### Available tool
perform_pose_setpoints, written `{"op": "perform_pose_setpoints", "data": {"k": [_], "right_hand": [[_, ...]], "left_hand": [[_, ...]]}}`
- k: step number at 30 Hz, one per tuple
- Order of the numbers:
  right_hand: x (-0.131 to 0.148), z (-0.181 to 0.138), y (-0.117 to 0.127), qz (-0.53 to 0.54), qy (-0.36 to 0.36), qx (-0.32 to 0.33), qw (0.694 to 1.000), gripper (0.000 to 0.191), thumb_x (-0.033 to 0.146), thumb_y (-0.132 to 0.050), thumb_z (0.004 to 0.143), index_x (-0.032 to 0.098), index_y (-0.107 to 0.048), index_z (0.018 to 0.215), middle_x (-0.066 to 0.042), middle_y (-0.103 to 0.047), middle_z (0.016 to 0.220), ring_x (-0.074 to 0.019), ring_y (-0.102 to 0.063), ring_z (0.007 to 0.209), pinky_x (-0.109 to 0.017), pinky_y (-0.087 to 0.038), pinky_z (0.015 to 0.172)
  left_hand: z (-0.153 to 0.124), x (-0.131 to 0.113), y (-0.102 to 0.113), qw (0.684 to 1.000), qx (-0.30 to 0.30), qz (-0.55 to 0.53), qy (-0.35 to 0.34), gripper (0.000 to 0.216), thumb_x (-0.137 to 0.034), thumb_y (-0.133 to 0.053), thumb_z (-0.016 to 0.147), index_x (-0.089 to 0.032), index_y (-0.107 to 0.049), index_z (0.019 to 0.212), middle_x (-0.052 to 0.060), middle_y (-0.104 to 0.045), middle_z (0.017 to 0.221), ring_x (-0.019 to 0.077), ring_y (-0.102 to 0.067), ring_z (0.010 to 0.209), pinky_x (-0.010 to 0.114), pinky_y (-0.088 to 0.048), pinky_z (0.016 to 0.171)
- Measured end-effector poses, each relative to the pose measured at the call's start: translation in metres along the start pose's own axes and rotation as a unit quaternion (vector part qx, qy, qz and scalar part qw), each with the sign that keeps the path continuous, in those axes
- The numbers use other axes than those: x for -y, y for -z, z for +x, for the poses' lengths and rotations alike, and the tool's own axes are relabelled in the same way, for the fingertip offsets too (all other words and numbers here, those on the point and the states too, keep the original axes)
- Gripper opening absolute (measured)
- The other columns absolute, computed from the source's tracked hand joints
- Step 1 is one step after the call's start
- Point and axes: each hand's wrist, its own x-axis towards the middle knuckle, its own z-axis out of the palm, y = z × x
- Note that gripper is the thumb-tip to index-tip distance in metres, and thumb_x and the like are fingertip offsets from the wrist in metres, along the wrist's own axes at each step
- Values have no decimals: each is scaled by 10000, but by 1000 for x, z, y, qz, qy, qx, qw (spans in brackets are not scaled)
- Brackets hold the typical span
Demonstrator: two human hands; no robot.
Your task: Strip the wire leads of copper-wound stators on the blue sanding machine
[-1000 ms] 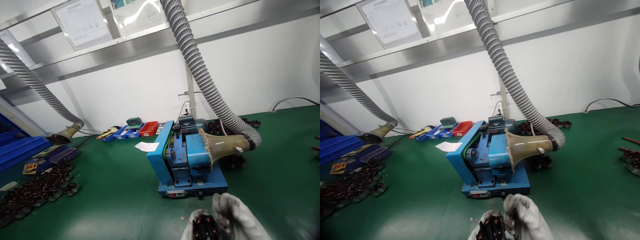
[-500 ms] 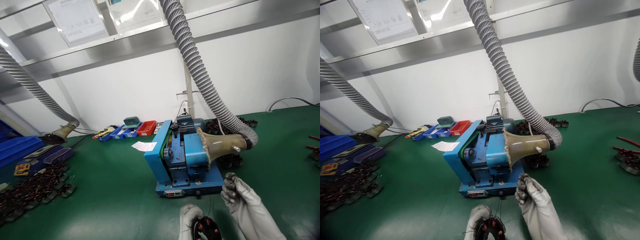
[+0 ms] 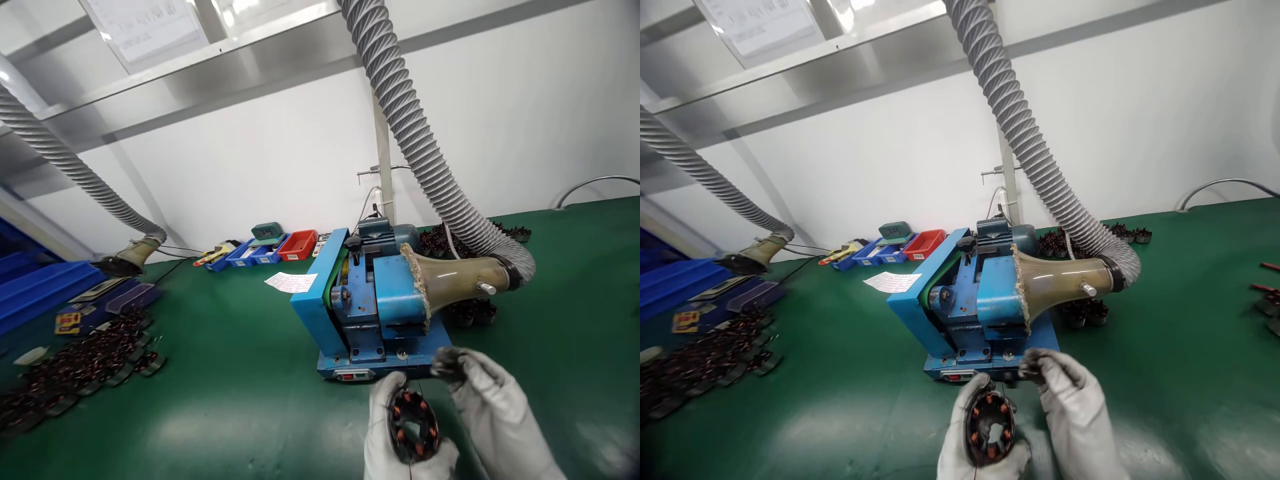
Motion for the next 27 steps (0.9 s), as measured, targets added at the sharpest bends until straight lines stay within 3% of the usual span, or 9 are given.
{"op": "perform_pose_setpoints", "data": {"k": [3, 7, 14, 23, 27], "right_hand": [[-19, -2, -4, -153, -15, 60, 986, 404, 340, -905, 402, 197, -777, 757, -109, -791, 773, -281, -737, 727, -328, -611, 673], [-37, 5, -15, -255, 28, 30, 966, 374, 370, -839, 489, 192, -766, 809, -110, -789, 860, -307, -731, 811, -381, -597, 757], [-39, 26, -16, -317, 103, 51, 941, 316, 422, -713, 657, 176, -751, 852, -124, -769, 929, -297, -713, 866, -395, -573, 817], [-30, 29, -19, -330, 104, 36, 938, 337, 442, -712, 648, 164, -759, 831, -134, -776, 903, -321, -710, 860, -442, -558, 835], [-33, 20, -12, -324, 92, 20, 941, 299, 418, -740, 583, 184, -771, 766, -118, -781, 843, -321, -722, 801, -397, -595, 757]], "left_hand": [[16, 2, -11, 998, 14, -48, 37, 629, -168, -752, 525, -278, -580, 1119, 61, -702, 1052, 285, -664, 980, 384, -545, 844], [36, -10, -29, 998, 11, -40, 45, 512, -256, -704, 551, -186, -592, 1046, 122, -704, 1080, 271, -653, 1020, 371, -496, 939], [55, -26, -40, 999, 47, -24, 13, 473, -307, -626, 551, -144, -557, 989, 167, -696, 1075, 240, -669, 982, 317, -523, 895], [55, -34, -48, 998, 51, -36, 14, 482, -278, -609, 517, -129, -556, 973, 192, -688, 1064, 258, -668, 979, 329, -526, 893], [49, -15, -43, 998, 21, -61, 17, 387, -249, -656, 539, -177, -614, 917, 111, -731, 966, 240, -690, 912, 302, -554, 828]]}}
